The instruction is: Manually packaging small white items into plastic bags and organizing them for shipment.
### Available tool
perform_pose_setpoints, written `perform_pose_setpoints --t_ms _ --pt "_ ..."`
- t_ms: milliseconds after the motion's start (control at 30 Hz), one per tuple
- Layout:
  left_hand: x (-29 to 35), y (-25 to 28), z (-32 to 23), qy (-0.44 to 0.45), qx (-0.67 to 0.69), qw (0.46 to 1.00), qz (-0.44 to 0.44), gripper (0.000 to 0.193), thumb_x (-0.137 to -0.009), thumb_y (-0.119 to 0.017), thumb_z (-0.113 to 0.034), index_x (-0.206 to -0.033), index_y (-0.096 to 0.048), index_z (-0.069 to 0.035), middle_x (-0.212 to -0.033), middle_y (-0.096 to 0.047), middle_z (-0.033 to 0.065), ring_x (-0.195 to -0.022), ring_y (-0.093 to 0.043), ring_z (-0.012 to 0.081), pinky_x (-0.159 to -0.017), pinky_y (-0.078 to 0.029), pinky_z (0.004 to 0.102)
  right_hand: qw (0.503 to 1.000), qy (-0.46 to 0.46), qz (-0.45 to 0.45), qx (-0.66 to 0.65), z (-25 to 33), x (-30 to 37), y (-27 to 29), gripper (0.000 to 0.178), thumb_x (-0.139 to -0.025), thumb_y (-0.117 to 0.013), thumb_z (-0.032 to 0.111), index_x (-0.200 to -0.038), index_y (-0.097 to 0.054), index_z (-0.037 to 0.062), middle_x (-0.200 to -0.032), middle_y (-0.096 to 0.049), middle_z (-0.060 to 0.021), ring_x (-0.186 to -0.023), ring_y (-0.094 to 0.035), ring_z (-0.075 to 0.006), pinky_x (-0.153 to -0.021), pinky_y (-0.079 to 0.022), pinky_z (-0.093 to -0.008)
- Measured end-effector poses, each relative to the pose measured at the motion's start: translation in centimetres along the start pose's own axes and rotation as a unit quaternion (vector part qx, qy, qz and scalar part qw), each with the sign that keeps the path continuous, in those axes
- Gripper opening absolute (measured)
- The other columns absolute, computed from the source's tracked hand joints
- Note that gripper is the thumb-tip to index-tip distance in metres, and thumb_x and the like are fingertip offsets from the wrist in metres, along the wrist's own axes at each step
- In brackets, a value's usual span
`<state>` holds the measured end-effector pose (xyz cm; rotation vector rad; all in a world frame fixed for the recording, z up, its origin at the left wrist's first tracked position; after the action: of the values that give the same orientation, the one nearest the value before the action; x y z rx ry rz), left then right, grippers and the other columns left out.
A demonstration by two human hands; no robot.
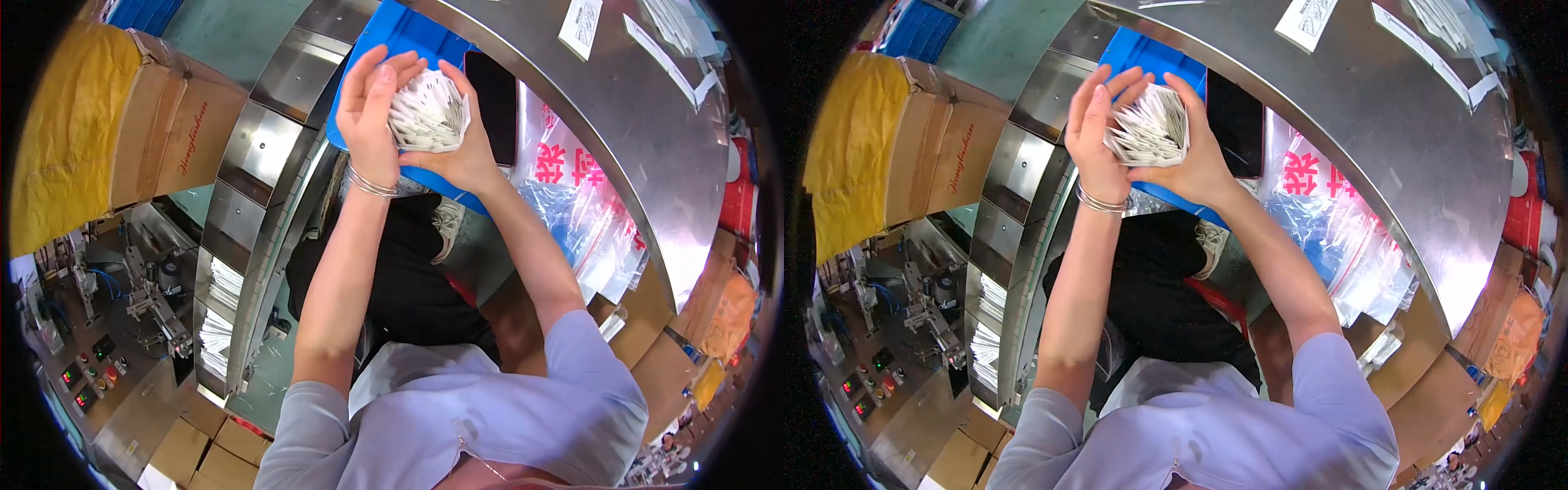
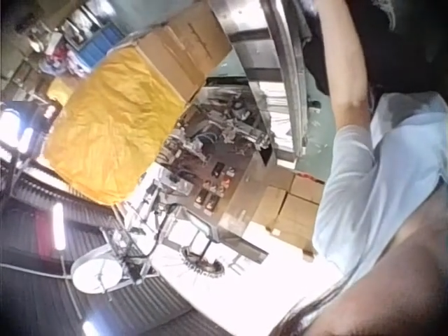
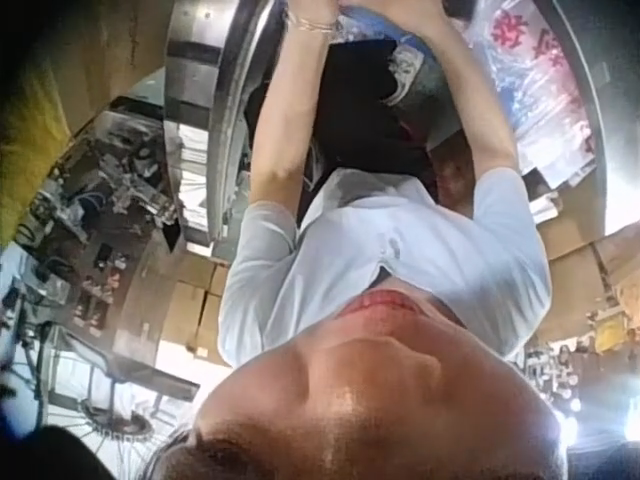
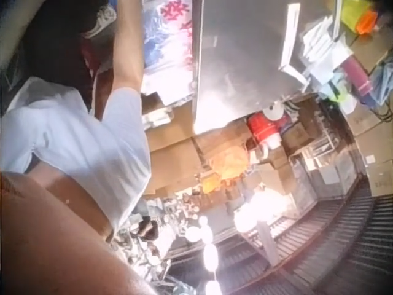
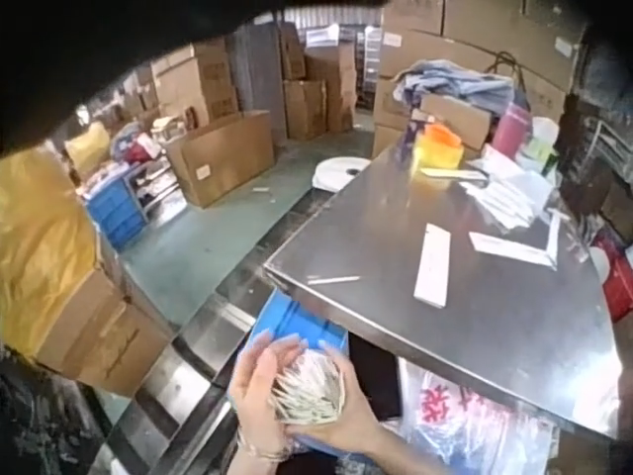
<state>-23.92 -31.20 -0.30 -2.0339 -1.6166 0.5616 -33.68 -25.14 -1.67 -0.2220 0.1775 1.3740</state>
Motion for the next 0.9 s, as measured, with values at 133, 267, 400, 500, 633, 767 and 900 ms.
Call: perform_pose_setpoints --t_ms 133,267,400,500,633,767,900 --pt "-1.5 1.2 1.2 0.026 -0.058 0.998 0.018 0.043 -0.093 -0.049 -0.029 -0.12 -0.044 0.004 -0.107 -0.06 0.0196 -0.096 -0.059 0.0214 -0.086 -0.046 0.0312 0.999 -0.046 -0.016 -0.006 -1.3 -0.7 -0.4 0.1 -0.053 -0.087 0.008 -0.133 -0.028 0.0058 -0.126 -0.045 -0.0106 -0.116 -0.046 -0.0195 -0.097 -0.039 -0.0326" --pt "-1.6 1.2 3.6 0.07 -0.028 0.997 0.013 0.044 -0.093 -0.049 -0.03 -0.12 -0.045 0.004 -0.111 -0.059 0.0188 -0.097 -0.059 0.021 -0.086 -0.046 0.0309 0.999 -0.038 -0.029 -0.003 -1.4 -0.8 0.6 0.089 -0.055 -0.085 0.006 -0.128 -0.035 0.0046 -0.121 -0.049 -0.0094 -0.112 -0.048 -0.0172 -0.095 -0.041 -0.0312" --pt "-0.3 -0.1 4.8 0.046 -0.068 0.997 -0.013 0.038 -0.088 -0.059 -0.027 -0.11 -0.054 0.004 -0.1 -0.063 0.0126 -0.09 -0.058 0.0137 -0.081 -0.045 0.0253 1.0 -0.016 -0.024 -0.001 -0.8 0.4 2.5 0.082 -0.058 -0.081 0.003 -0.127 -0.037 0.0053 -0.119 -0.05 -0.0093 -0.111 -0.05 -0.0173 -0.094 -0.042 -0.0313" --pt "-0.2 -0.4 4.0 0.032 -0.099 0.994 -0.018 0.033 -0.084 -0.065 -0.024 -0.101 -0.06 0.003 -0.092 -0.064 0.0089 -0.085 -0.057 0.0104 -0.077 -0.045 0.0227 1.0 -0.014 -0.012 0.022 -0.6 0.5 3.4 0.079 -0.059 -0.08 0.002 -0.126 -0.038 0.0054 -0.12 -0.05 -0.0096 -0.111 -0.049 -0.0175 -0.094 -0.041 -0.0314" --pt "-0.4 -0.9 3.7 0.057 -0.088 0.994 -0.008 0.027 -0.08 -0.069 -0.022 -0.092 -0.064 0.002 -0.087 -0.064 0.007 -0.081 -0.058 0.01 -0.073 -0.045 0.0218 0.997 -0.004 -0.016 0.078 -0.5 0.0 3.1 0.085 -0.057 -0.082 0.005 -0.128 -0.036 0.0051 -0.123 -0.047 -0.0099 -0.115 -0.046 -0.0179 -0.096 -0.039 -0.0317" --pt "-1.3 2.0 2.7 0.061 -0.091 0.993 -0.053 0.024 -0.079 -0.069 -0.019 -0.092 -0.064 0.002 -0.088 -0.064 0.0084 -0.08 -0.059 0.0107 -0.072 -0.046 0.0216 0.996 0.027 -0.02 0.077 -0.2 -0.6 1.0 0.103 -0.052 -0.087 0.011 -0.136 -0.026 0.006 -0.128 -0.042 -0.0111 -0.119 -0.043 -0.0199 -0.1 -0.036 -0.033" --pt "-1.4 2.7 3.3 0.063 -0.094 0.992 -0.048 0.032 -0.082 -0.067 -0.017 -0.106 -0.057 0.002 -0.093 -0.064 0.0116 -0.083 -0.06 0.0126 -0.075 -0.047 0.0228 0.998 0.003 -0.032 0.055 -0.9 -0.1 1.5 0.119 -0.048 -0.09 0.016 -0.141 -0.015 0.0071 -0.134 -0.034 -0.0134 -0.122 -0.039 -0.0227 -0.101 -0.035 -0.0347"
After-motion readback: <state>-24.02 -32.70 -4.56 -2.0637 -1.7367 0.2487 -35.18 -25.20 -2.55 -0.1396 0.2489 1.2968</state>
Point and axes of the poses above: each hand's wrist, its own x-axis away from the middle knuckle, its own y-axis out of the back of the hand, z = x × y, the point moved 10 cm from there along -x, towards the middle knuckle
